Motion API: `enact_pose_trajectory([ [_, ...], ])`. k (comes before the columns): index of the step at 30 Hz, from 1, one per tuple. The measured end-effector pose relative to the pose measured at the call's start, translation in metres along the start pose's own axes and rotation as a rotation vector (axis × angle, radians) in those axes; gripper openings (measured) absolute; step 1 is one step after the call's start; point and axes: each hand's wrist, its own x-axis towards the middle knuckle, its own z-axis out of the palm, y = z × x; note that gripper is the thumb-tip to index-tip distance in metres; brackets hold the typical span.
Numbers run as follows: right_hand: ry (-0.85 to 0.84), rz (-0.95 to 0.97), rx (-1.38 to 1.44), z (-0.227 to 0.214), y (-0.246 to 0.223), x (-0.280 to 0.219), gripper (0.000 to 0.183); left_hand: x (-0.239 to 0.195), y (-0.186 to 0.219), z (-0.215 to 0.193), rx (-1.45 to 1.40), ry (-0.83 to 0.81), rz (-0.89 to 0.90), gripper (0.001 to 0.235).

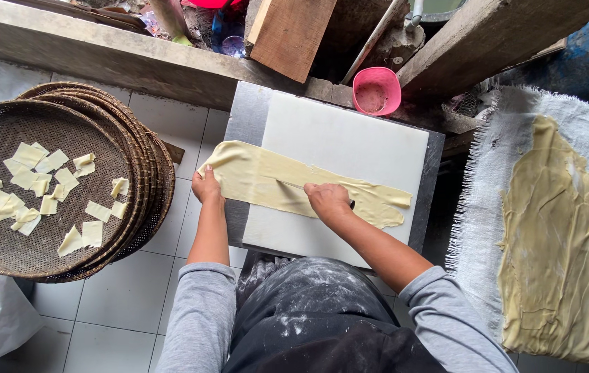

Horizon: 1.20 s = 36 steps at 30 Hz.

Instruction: The person cuts a large sheet of dough into strips and then into smaller rectangular pieces using a knife on a white cutting board. The cut pieces are transferred to a woven basket. The person repeats this process with additional sheets of dough.

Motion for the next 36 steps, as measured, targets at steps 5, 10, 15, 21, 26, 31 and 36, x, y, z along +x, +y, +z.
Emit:
enact_pose_trajectory([
  [5,-0.012,0.027,-0.004,0.006,0.033,-0.025,0.017,-0.008,0.009,-0.002,0.059,0.002,-0.012,0.019],
  [10,-0.022,0.054,-0.039,0.016,0.068,-0.048,0.018,-0.009,0.010,-0.002,0.037,0.000,-0.012,0.016],
  [15,-0.079,0.104,-0.084,0.027,0.102,-0.076,0.022,-0.007,0.010,-0.002,0.044,-0.001,0.003,0.016],
  [21,-0.080,0.167,-0.071,0.040,0.139,-0.116,0.018,-0.003,0.007,-0.002,-0.008,-0.016,0.007,0.015],
  [26,-0.060,0.219,-0.081,0.057,0.169,-0.143,0.015,-0.001,0.007,-0.003,-0.006,-0.028,0.019,0.014],
  [31,-0.102,0.318,-0.115,0.078,0.200,-0.165,0.009,-0.009,0.012,-0.004,-0.002,-0.041,-0.010,0.014],
  [36,-0.088,0.436,-0.147,0.104,0.237,-0.188,0.011,-0.015,0.020,-0.004,0.011,-0.028,-0.015,0.014],
])
